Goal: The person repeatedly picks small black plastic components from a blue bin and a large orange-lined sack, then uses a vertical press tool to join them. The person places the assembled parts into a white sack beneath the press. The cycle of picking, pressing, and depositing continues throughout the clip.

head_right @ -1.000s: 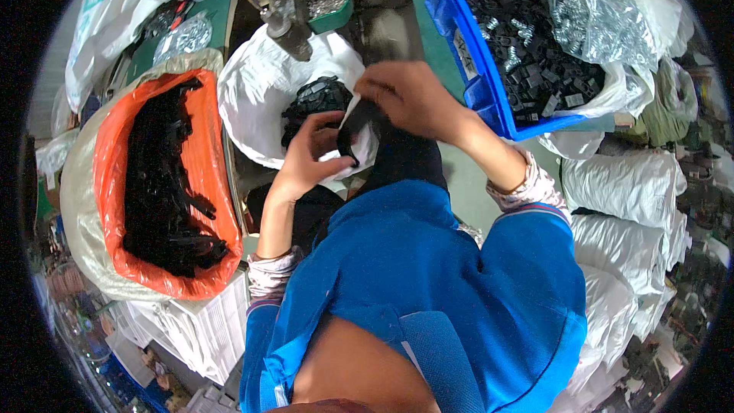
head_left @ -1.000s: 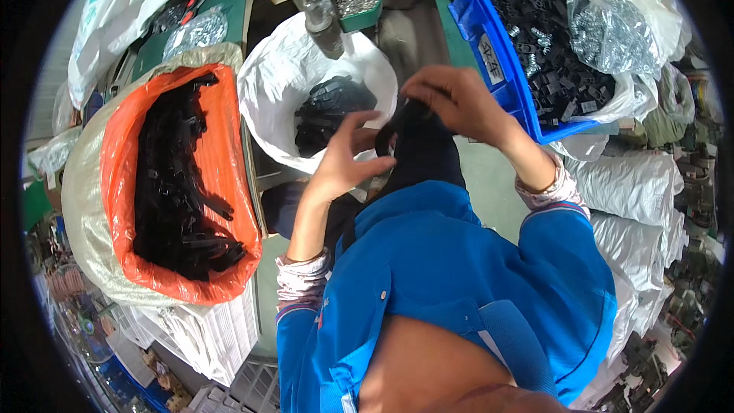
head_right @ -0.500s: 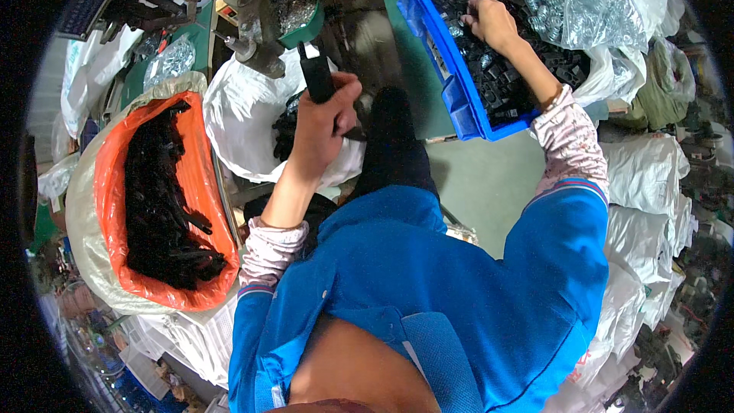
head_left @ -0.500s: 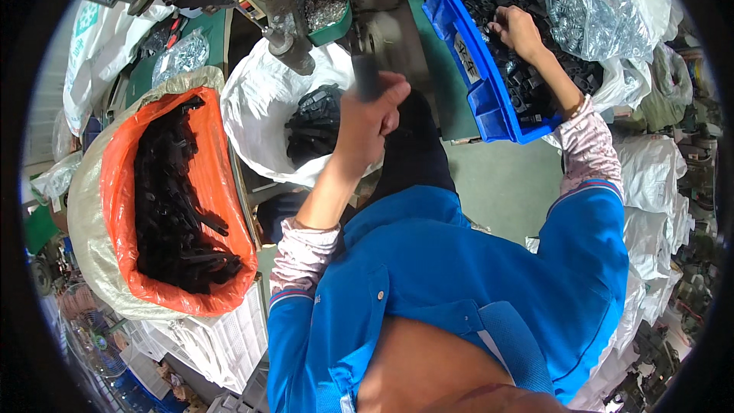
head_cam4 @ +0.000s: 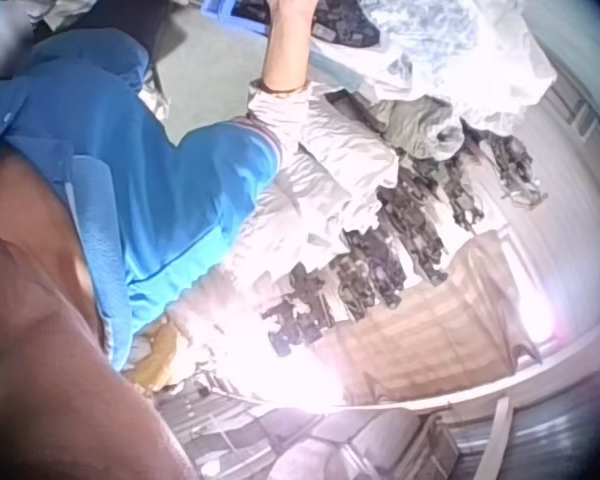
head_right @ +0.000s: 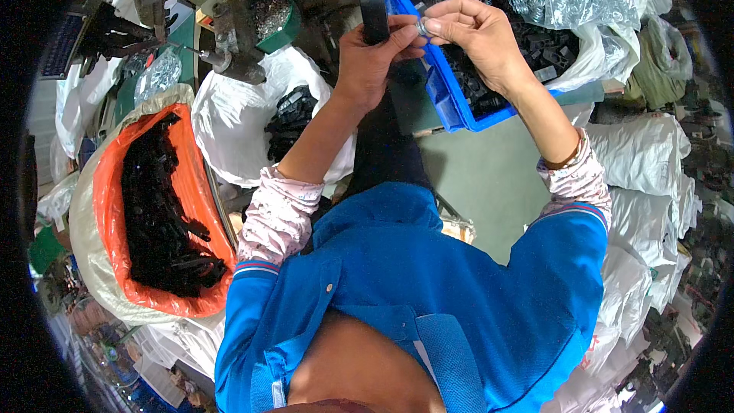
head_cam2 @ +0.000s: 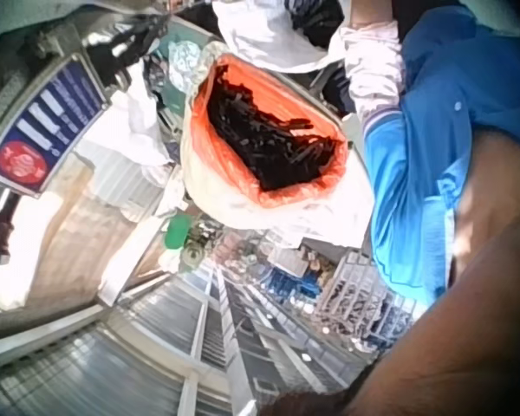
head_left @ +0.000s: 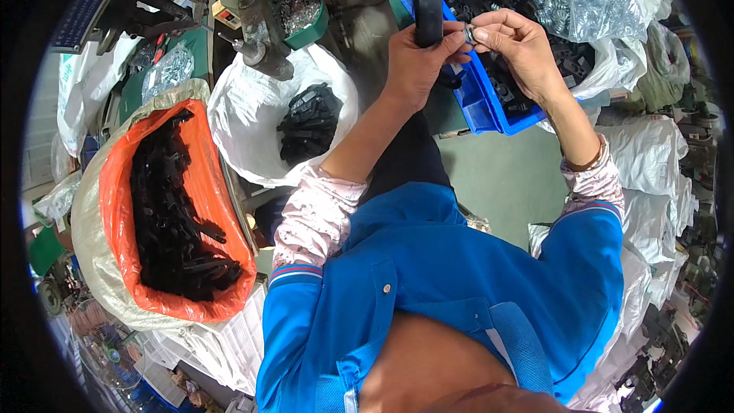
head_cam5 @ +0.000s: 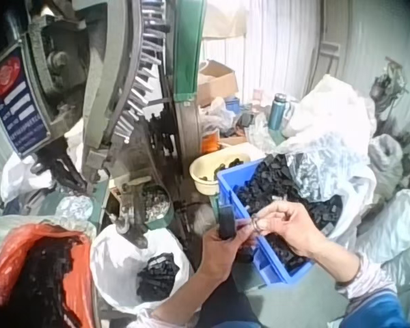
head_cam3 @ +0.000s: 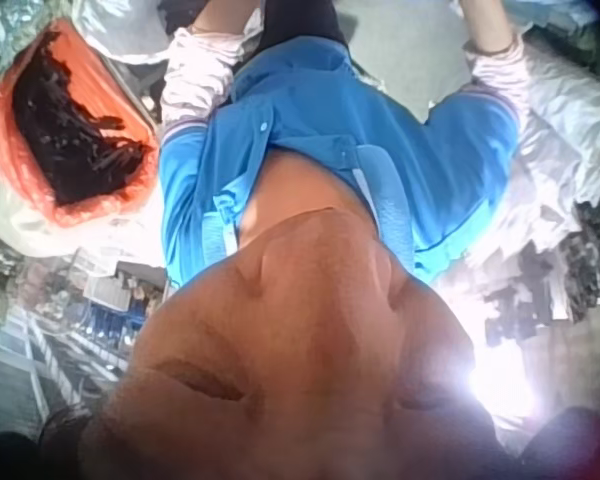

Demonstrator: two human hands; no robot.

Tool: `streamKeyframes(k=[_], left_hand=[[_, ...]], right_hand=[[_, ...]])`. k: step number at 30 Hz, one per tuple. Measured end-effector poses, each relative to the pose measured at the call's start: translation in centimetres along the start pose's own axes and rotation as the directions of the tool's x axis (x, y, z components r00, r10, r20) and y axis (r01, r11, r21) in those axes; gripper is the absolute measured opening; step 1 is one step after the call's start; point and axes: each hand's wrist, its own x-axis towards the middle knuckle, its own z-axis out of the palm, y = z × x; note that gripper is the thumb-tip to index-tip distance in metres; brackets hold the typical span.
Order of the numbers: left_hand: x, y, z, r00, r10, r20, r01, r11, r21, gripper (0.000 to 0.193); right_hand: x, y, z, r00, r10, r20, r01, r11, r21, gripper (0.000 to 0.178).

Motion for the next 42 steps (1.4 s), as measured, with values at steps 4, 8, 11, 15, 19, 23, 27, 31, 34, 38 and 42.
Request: streamKeyframes(k=[4,8,11,15,19,23,27,31,34,38,42], left_hand=[[0.2,-0.1,0.5,1.000,0.011,-0.026,-0.010,0.999,0.040,0.020],[0.5,0.0,1.4,0.997,0.029,-0.068,-0.026,0.999,0.043,0.020],[1.3,-0.2,1.7,0.998,-0.026,-0.064,0.032,0.994,0.101,0.023],[2.3,-0.2,2.8,0.999,0.033,0.004,-0.033,0.963,0.266,0.023],[3.5,-0.3,3.6,0.998,0.013,0.060,-0.034,0.933,0.359,0.024],[4.6,-0.5,4.2,0.995,-0.044,0.091,0.014,0.954,0.301,0.027],[5.7,-1.5,4.6,0.993,-0.091,0.073,0.073,0.973,0.218,0.028],[6.2,-1.5,4.7,0.983,-0.166,0.078,0.143,0.959,0.246,0.031],[6.4,-1.5,5.0,0.983,-0.181,0.041,0.161,0.941,0.297,0.033],[6.0,-1.7,5.6,0.999,-0.038,0.033,0.031,0.983,0.183,0.035],[5.9,-2.3,5.2,0.981,-0.002,0.196,-0.025,0.990,0.137,0.033]], right_hand=[[0.0,0.3,-0.1,0.997,-0.076,0.003,0.075,0.985,-0.155,0.019],[-0.1,0.0,0.1,0.985,-0.173,0.018,0.171,0.940,-0.295,0.020],[-0.2,-0.3,0.1,0.980,-0.197,-0.024,0.180,0.933,-0.310,0.020],[-0.2,0.1,-1.0,0.970,-0.235,-0.066,0.209,0.939,-0.274,0.022],[-0.5,0.2,-2.2,0.959,-0.257,-0.122,0.218,0.939,-0.267,0.023],[-0.6,0.6,-3.1,0.945,-0.257,-0.201,0.203,0.946,-0.254,0.023],[-0.6,1.2,-3.6,0.908,-0.304,-0.287,0.246,0.944,-0.219,0.023],[-0.7,1.6,-4.2,0.867,-0.388,-0.311,0.271,0.893,-0.358,0.026],[-0.7,1.2,-4.3,0.790,-0.527,-0.314,0.355,0.810,-0.467,0.026],[-0.6,0.9,-5.4,0.862,-0.425,-0.274,0.297,0.864,-0.407,0.025],[-0.3,1.0,-5.7,0.917,-0.358,-0.178,0.273,0.886,-0.375,0.023]])
